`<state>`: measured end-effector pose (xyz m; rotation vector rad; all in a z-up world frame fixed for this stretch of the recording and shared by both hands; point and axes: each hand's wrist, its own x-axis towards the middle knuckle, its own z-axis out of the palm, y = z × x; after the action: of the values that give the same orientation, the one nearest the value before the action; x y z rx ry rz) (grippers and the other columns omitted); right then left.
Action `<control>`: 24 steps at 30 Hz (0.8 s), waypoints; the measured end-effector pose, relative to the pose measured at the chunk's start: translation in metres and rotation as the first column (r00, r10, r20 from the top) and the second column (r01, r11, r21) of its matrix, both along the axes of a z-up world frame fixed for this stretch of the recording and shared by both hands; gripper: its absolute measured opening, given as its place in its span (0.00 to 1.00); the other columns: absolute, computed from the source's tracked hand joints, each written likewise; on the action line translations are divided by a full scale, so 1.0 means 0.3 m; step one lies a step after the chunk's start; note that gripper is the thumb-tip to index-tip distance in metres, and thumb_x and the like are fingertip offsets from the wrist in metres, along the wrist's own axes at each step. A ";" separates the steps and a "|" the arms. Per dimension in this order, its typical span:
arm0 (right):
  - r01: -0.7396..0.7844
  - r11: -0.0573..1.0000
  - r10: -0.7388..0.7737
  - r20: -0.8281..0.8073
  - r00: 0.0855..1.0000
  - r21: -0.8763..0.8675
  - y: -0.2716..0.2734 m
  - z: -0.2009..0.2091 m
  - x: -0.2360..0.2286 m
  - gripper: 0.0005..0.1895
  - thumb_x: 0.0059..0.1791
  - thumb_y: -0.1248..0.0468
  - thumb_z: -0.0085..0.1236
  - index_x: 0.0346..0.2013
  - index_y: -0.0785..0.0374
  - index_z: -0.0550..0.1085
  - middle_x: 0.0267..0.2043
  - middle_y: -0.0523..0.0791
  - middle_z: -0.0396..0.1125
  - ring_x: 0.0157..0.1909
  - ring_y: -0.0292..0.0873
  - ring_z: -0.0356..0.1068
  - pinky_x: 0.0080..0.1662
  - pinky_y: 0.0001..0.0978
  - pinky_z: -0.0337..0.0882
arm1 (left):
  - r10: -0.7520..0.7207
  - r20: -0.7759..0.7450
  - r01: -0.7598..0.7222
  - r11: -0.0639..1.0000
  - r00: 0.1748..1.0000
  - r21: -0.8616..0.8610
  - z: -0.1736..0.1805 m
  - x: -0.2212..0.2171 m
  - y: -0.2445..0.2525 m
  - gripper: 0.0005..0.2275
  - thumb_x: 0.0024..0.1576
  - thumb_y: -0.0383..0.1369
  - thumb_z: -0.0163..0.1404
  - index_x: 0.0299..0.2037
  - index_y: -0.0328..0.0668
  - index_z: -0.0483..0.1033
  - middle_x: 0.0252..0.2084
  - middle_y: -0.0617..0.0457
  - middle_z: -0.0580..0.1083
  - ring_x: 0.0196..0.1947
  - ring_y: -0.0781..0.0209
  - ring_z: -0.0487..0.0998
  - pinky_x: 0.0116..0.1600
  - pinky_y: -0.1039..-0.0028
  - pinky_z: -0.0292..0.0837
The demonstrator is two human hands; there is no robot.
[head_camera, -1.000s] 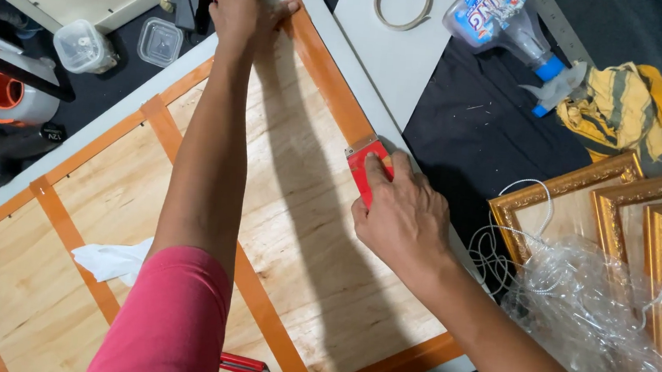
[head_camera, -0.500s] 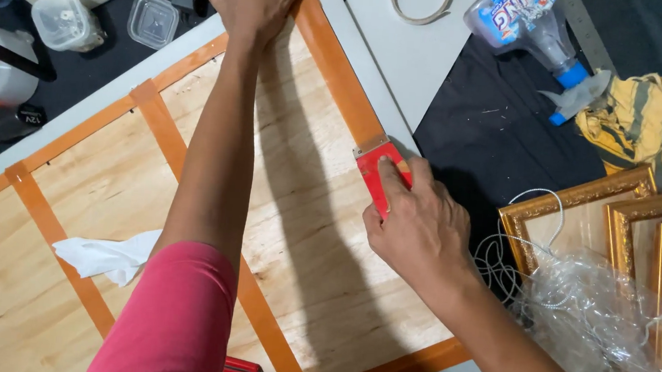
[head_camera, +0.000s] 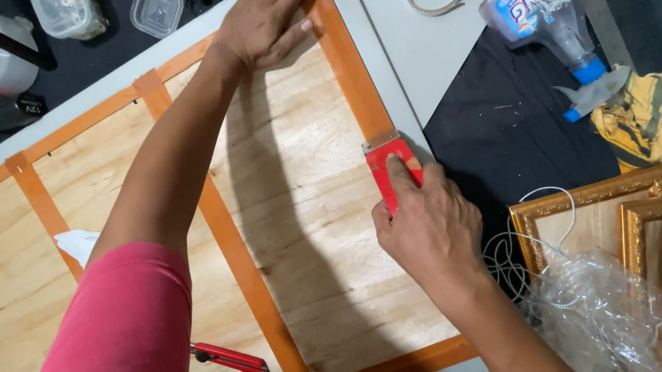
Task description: Applying adhesive tape to the edges of a wooden board and smoothing it down using a scraper tool.
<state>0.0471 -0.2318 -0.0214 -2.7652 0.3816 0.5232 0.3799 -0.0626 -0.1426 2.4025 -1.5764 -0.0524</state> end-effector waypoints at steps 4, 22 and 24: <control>0.013 1.000 -0.013 0.032 0.999 -0.004 0.003 -0.003 -0.004 0.34 0.46 0.51 0.55 0.67 0.53 0.69 0.45 0.56 0.65 0.36 0.63 0.73 0.30 0.58 0.74 | -0.103 0.012 0.103 0.994 0.995 0.048 0.003 -0.002 -0.003 0.34 0.72 0.54 0.24 0.76 0.28 0.50 0.77 0.32 0.55 0.76 0.37 0.49 0.76 0.53 0.38; 0.033 0.999 -0.033 0.005 0.999 -0.002 0.012 -0.002 0.008 0.32 0.46 0.51 0.54 0.65 0.54 0.69 0.49 0.57 0.65 0.38 0.65 0.74 0.33 0.60 0.75 | -0.071 -0.073 0.076 0.995 0.995 0.062 0.023 -0.009 -0.010 0.40 0.67 0.60 0.30 0.76 0.28 0.48 0.78 0.34 0.50 0.78 0.40 0.42 0.78 0.52 0.35; 0.038 0.999 -0.038 -0.005 0.999 -0.008 0.013 -0.007 0.010 0.32 0.46 0.51 0.54 0.65 0.54 0.69 0.51 0.57 0.65 0.39 0.65 0.74 0.33 0.61 0.75 | -0.076 -0.063 0.079 0.996 0.995 0.047 0.024 -0.012 -0.011 0.40 0.67 0.60 0.31 0.76 0.27 0.49 0.78 0.33 0.51 0.78 0.39 0.44 0.78 0.52 0.36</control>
<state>0.0501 -0.2278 -0.0235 -2.7591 0.4378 0.5201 0.3762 -0.0658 -0.1353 2.3519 -1.6576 -0.1802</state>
